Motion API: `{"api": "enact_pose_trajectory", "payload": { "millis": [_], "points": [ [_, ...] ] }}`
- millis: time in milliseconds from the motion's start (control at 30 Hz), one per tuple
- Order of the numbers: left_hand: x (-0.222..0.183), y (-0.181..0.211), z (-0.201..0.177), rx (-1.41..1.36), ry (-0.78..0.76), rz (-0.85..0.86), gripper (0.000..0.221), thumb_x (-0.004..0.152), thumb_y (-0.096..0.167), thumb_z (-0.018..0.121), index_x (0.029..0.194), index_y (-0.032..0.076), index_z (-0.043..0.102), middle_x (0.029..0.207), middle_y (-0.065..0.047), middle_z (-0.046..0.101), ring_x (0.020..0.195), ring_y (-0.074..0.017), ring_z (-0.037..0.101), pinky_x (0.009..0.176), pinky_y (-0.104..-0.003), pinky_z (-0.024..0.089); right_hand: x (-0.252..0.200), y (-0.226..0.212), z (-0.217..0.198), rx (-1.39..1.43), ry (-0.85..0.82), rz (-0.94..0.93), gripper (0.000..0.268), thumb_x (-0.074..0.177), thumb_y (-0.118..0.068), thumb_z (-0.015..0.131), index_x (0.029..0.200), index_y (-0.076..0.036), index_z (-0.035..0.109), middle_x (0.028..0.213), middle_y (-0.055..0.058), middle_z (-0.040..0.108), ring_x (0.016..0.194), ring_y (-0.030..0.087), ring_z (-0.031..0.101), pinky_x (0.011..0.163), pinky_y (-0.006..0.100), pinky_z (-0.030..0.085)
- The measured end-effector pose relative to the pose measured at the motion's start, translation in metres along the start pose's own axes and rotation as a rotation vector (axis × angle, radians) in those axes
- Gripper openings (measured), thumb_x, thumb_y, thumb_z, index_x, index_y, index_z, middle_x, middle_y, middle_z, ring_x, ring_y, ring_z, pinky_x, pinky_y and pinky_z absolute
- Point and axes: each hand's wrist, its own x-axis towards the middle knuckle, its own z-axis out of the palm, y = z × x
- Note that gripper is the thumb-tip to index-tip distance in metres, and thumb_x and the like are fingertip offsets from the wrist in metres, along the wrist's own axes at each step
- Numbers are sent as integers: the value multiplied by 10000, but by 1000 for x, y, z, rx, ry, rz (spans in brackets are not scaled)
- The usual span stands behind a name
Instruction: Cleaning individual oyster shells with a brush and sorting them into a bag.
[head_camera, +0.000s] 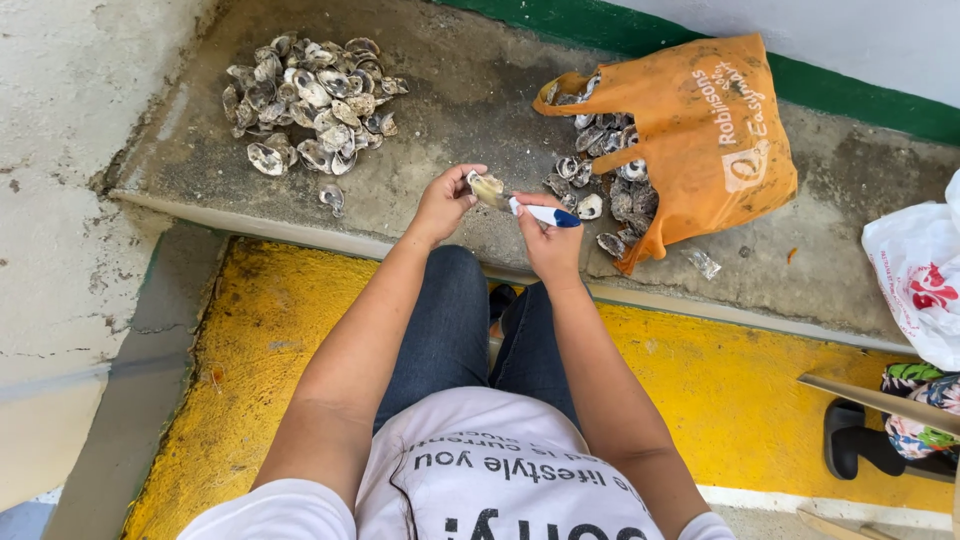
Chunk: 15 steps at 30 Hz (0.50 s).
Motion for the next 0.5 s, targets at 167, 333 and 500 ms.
{"api": "enact_pose_trajectory", "payload": {
  "millis": [167,333,500],
  "points": [
    [2,8,2,-77,-13,-20,509,915,-173,554,1363,65,598,1236,-60,693,1125,-128,651,975,-264,537,1,-4,2,52,50,-152,131,996,5,670,1124,13,697,1178,126,737,1044,138,681,906,255,547],
    [-1,10,2,-36,-7,-40,537,931,-164,553,1412,72,585,1206,-75,708,1096,-139,657,958,-267,534,0,-7,1,-50,23,-155,133,965,0,692,1097,8,707,1159,131,750,1048,145,700,894,259,558],
    [-4,22,3,-133,30,-90,570,920,-155,577,1431,95,542,1169,-76,722,1072,-130,673,933,-258,542,0,-12,-4,-104,220,-240,138,1005,8,674,1139,31,700,1172,138,737,1062,141,688,936,265,539]
  ]
}}
